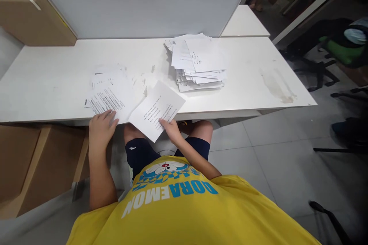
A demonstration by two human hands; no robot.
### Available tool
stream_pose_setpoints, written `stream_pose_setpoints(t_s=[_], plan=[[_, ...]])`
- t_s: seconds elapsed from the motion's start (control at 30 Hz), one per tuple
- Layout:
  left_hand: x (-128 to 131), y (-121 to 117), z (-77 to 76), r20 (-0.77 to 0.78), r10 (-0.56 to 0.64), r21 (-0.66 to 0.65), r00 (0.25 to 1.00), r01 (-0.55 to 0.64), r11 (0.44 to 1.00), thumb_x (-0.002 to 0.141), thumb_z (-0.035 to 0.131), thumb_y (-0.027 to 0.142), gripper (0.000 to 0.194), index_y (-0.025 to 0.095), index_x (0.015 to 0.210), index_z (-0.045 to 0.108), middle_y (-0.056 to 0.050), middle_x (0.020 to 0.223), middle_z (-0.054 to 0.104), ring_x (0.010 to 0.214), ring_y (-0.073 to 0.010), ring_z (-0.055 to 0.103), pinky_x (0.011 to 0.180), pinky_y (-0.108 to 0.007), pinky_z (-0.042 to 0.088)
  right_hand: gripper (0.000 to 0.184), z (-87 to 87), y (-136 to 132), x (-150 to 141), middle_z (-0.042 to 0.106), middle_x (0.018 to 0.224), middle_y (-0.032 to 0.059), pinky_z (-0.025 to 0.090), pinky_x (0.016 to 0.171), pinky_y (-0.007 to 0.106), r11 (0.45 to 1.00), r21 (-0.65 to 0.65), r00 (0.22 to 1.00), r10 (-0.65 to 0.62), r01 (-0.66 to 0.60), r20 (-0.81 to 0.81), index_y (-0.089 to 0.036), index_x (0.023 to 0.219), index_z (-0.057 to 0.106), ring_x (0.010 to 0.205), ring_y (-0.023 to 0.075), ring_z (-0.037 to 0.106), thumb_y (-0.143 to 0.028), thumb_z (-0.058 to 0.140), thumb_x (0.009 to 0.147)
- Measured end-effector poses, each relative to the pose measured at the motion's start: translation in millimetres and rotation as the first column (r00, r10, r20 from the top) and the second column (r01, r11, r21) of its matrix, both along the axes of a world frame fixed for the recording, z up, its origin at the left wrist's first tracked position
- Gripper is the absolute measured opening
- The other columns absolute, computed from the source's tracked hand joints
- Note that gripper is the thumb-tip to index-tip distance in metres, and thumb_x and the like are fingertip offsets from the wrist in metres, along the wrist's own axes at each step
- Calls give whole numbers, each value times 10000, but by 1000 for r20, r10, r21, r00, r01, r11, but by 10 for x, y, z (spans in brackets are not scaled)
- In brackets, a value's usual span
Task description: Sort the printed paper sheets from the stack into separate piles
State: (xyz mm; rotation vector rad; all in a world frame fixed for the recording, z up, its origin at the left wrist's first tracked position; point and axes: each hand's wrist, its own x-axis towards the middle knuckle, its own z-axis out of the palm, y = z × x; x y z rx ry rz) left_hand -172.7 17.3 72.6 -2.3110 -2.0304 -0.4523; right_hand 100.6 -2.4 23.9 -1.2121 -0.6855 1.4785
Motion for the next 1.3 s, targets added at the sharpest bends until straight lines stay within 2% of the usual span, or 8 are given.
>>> stream_pose_setpoints(t_s=[0.17,0.37,0.6,0.93,1.07,1.17,1.23,1.3], plan=[[20,-101,-41,-39,-73,13,997,74,997,891,547,483,504,209,1312,590,-167,1326,586,1191,-389,499,996,-542,388,381,21,-61,58,741,1118,85,470,1054,498,1000,-5,1000,10,-9,27,-193,976,714,1190,325,614,-445,759,694],[7,-179,6,-28,-105,-14,994,105,994,936,451,295,364,219,1224,659,-134,1281,627,1137,-342,546,959,-500,438,439,34,-112,58,725,1147,98,460,1061,502,999,-8,998,47,-47,36,-197,1068,697,1224,330,591,-445,746,709],[12,-244,6,162,-32,191,986,1,982,945,395,199,348,165,1100,704,-101,1079,724,1029,-263,629,930,-407,487,390,19,-154,34,724,1151,109,468,1048,503,998,-25,998,56,-56,31,-186,1005,710,1181,329,617,-437,743,709],[-61,-401,1,148,-169,44,975,164,985,974,395,296,365,207,1180,684,-92,1253,675,1167,-264,600,1011,-447,465,399,8,-204,56,735,1130,94,446,1072,501,997,-40,997,67,-66,30,-190,1020,714,1199,328,606,-423,752,699],[-115,-500,17,164,-88,168,982,61,984,977,359,255,393,209,1205,676,-111,1178,706,1134,-280,630,1000,-482,470,399,-13,-212,39,737,1119,98,441,1072,497,998,-36,997,59,-57,45,-186,1019,712,1200,326,603,-425,745,702],[-51,-589,40,264,-47,367,963,-55,929,979,372,231,382,220,1236,655,-106,1150,711,1163,-267,620,1032,-480,455,399,-13,-225,12,734,1124,101,455,1053,485,997,-44,997,64,-62,37,-182,1018,707,1191,322,607,-424,738,701],[46,-642,52,293,-149,422,944,11,907,973,412,210,344,257,1205,661,-72,1117,725,1204,-245,599,1067,-477,437,397,-6,-234,-13,730,1138,92,472,1033,472,995,-56,997,81,-80,19,-187,1012,702,1180,316,610,-425,735,696],[152,-677,44,263,-304,374,916,193,907,961,456,201,297,296,1119,689,-34,1105,737,1264,-230,558,1108,-495,402,390,-4,-238,-43,732,1128,83,502,985,463,991,-81,994,106,-106,-4,-192,988,698,1132,315,630,-431,736,682]])
